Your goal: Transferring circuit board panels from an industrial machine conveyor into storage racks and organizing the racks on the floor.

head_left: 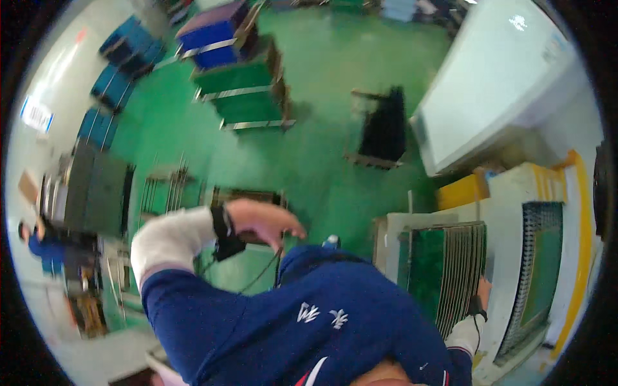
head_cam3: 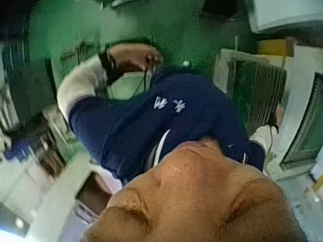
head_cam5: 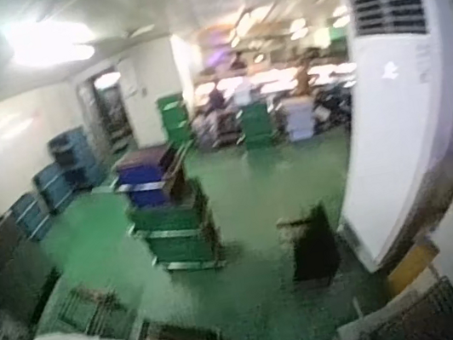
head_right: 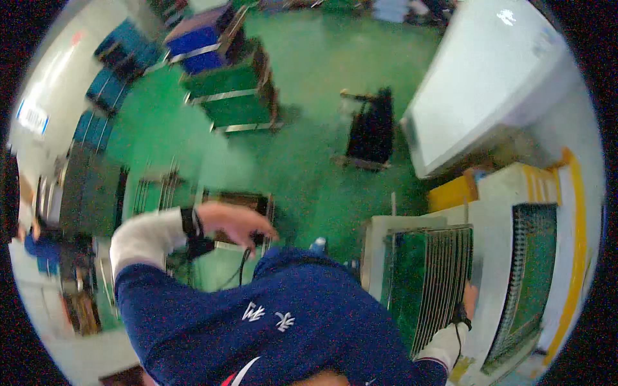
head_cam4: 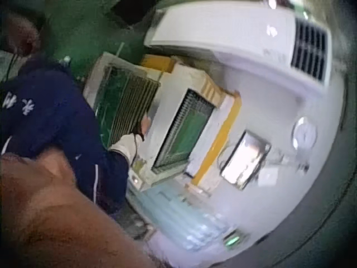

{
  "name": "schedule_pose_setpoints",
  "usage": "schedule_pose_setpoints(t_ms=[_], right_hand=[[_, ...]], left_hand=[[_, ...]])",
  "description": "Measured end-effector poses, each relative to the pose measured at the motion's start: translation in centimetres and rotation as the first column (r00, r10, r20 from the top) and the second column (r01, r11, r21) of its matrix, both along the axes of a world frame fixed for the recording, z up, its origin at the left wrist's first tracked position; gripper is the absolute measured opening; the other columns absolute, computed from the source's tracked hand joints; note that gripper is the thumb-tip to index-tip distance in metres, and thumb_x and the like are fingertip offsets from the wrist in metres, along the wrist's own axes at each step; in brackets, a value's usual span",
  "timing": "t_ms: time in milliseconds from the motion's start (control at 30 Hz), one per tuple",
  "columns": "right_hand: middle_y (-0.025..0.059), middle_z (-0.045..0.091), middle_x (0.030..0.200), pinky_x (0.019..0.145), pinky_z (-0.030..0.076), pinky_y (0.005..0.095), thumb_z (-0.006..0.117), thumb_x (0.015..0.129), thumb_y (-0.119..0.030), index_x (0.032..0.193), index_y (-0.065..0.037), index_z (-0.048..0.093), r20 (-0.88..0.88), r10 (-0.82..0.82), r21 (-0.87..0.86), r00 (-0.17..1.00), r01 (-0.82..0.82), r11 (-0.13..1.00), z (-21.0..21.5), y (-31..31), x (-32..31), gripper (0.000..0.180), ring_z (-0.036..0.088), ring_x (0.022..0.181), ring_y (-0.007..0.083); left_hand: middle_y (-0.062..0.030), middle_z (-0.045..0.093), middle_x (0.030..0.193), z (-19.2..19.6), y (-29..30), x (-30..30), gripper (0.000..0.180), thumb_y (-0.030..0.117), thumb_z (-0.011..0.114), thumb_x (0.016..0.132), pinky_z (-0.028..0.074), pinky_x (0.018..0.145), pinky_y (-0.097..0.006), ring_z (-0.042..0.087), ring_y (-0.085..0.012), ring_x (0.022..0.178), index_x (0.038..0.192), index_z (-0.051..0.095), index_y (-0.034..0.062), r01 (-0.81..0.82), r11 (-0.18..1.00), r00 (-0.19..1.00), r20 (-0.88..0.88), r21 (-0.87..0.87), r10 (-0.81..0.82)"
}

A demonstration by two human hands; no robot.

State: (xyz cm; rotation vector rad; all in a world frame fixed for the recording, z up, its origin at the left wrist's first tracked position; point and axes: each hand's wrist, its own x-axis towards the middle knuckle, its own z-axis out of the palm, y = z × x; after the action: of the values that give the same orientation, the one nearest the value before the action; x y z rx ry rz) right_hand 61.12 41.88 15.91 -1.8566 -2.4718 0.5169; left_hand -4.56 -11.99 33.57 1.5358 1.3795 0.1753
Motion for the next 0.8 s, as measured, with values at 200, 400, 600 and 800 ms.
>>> schedule_pose_setpoints(t_ms=[200,400,600,800], right_hand=[[0.0278,0.058,0.072,0.062,0.041,0.0464,0.057,0.086,-0.033,0.086,0.005,0.062,0.017,-0.088,-0.027,0.996,0.089,0.996,1.5,-0.9,-1.3,0.039,0.059,0.072,0.0438],[0.0278,0.059,0.072,0.062,0.041,0.0467,0.057,0.085,-0.033,0.086,0.005,0.063,0.028,-0.107,-0.028,0.994,0.108,0.994,1.7,-1.1,-1.8,0.038,0.059,0.072,0.0439],[0.0278,0.059,0.073,0.062,0.041,0.0470,0.057,0.085,-0.032,0.086,0.005,0.063,0.030,-0.104,-0.035,0.994,0.105,0.994,1.8,-1.1,-2.4,0.038,0.059,0.071,0.0440],[0.0277,0.059,0.073,0.062,0.041,0.0473,0.057,0.085,-0.032,0.086,0.005,0.063,0.032,-0.106,-0.038,0.994,0.107,0.994,2.1,-1.4,-2.6,0.037,0.059,0.071,0.0441]], left_hand=[[-0.0106,0.061,0.120,2.7,2.6,0.1,0.055,0.027,0.071,0.082,0.045,0.093,-0.036,0.056,-0.0198,0.111,0.129,0.052,0.0039,-0.321,0.914,0.843,0.364,-0.250,0.396],[-0.0099,0.061,0.119,4.4,3.9,-0.5,0.050,0.027,0.064,0.089,0.043,0.096,-0.034,0.056,-0.0182,0.111,0.129,0.051,0.0008,-0.496,0.840,0.661,0.531,-0.221,0.530],[-0.0100,0.062,0.117,4.1,3.8,-1.3,0.047,0.028,0.061,0.091,0.047,0.090,-0.033,0.060,-0.0188,0.105,0.128,0.051,0.0007,-0.538,0.787,0.534,0.600,-0.301,0.595],[-0.0110,0.063,0.115,4.9,4.6,-1.8,0.044,0.026,0.058,0.093,0.048,0.089,-0.033,0.062,-0.0197,0.102,0.127,0.051,-0.0008,-0.661,0.702,0.357,0.711,-0.266,0.605]])
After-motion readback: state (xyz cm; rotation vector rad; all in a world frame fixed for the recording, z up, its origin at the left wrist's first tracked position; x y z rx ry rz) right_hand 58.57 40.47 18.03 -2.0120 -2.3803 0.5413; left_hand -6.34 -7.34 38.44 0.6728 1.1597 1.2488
